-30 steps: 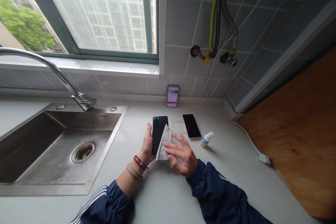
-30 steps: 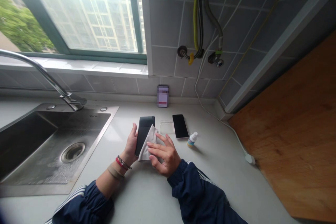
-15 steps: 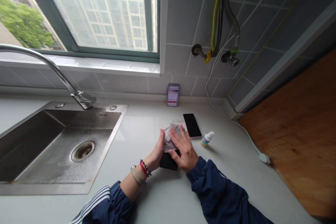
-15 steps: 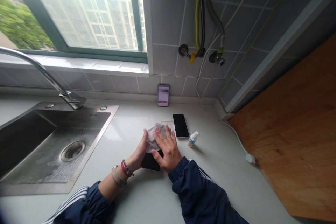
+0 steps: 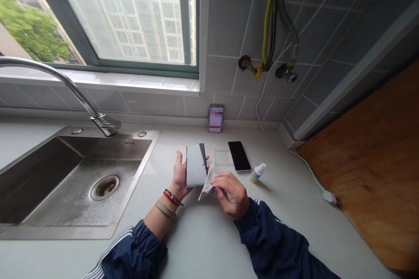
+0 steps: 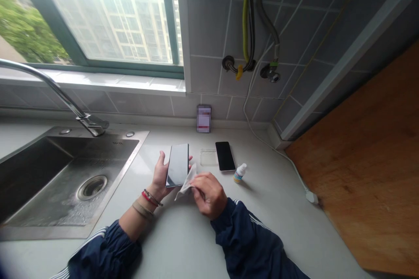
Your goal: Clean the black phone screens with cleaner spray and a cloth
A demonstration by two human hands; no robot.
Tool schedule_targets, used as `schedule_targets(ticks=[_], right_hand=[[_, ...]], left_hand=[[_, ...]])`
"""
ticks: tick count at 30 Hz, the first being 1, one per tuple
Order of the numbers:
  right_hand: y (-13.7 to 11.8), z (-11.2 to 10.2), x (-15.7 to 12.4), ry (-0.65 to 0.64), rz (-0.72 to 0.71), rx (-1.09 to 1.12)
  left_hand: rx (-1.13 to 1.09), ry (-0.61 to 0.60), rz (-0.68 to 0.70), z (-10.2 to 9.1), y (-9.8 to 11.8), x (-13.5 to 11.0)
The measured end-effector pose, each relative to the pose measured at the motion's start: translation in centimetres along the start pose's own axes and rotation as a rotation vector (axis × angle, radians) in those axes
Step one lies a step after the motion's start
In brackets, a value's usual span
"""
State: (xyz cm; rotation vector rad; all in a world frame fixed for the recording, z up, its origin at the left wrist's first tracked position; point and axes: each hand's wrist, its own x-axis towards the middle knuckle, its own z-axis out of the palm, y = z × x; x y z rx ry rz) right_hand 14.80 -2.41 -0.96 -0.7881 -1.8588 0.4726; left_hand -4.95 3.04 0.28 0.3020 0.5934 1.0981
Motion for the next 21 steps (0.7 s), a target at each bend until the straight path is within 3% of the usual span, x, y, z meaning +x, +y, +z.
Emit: schedule_targets(ticks=[3,7,12,18,21], right_hand=[[0.2,-0.5,0.0,0.065,0.262,0.062],[1.3,-0.3,0.1,-0.018,0.418,0.096],[2.0,0.5,0.2,-0.018,0.628,0.216],[1.2,1.1,0.4,-0.304,0.932,0.607],[0.6,1.2,0.5,-0.335,1.018,0.739]], left_hand=[[0.018,0.01,0.023,-0.1,-0.1,0.1],[0.101,0.053,0.055,0.2,-0.3,0.1],[0.16,0.067,0.08,1.0,-0.9,0.0],[0.188,0.039,0.093,1.8,-1.4,-0.3],[0.2,0.064,0.066,1.8,-1.5,-0.2]])
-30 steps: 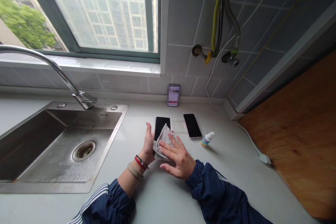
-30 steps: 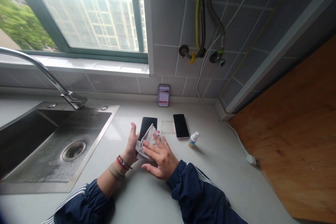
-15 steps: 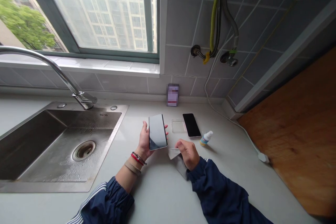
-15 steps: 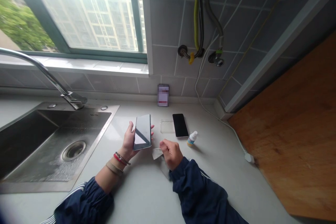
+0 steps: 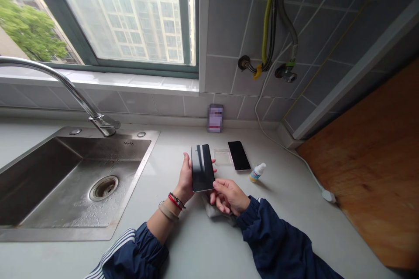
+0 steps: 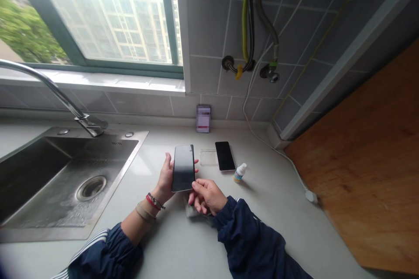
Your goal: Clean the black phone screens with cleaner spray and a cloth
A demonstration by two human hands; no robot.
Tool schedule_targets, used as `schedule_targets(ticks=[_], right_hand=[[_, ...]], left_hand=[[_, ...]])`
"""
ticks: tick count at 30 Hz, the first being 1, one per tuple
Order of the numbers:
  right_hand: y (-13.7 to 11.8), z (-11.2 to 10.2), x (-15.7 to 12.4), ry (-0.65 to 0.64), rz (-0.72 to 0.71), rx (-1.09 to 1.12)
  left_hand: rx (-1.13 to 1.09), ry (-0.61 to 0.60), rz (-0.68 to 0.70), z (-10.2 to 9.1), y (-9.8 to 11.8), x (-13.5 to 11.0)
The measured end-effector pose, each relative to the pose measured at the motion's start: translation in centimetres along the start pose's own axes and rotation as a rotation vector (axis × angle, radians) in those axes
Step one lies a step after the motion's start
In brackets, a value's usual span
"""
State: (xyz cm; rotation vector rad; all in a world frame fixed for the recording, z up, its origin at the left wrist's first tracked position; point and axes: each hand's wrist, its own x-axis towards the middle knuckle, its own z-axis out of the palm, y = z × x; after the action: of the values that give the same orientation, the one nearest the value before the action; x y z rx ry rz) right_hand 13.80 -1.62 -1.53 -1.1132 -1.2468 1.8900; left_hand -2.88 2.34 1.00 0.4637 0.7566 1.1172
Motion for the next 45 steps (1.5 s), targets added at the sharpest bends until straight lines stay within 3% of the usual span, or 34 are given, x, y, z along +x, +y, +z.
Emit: schedule_targets(ticks=[7,13,22,27,36,45], right_hand=[[0.7,0.2,0.3,0.128,0.023,0.163],[1.0,-1.1,0.9,0.284,-0.02,0.194],[0.3,-3.3,2.0,0.436,-0.018,0.236],[0.0,-3.6,1.8,0.448,0.016,0.264],[-0.8,-4.4,1.9,0.417,0.15,0.231],[-1.2,-3.7,0.9,0.441,0.191,0.382]], left_hand=[[0.057,-0.061,-0.029,-0.5,-0.8,0.7],[0.228,0.014,-0.087,-1.1,-1.2,1.0],[0.424,-0.034,-0.106,-0.9,-1.5,0.6],[0.47,-0.102,-0.09,-0.7,-1.6,0.3],[0.504,-0.08,-0.104,-1.3,-2.4,1.2],[0.561,-0.106,-0.138,-0.2,-0.9,-0.2]])
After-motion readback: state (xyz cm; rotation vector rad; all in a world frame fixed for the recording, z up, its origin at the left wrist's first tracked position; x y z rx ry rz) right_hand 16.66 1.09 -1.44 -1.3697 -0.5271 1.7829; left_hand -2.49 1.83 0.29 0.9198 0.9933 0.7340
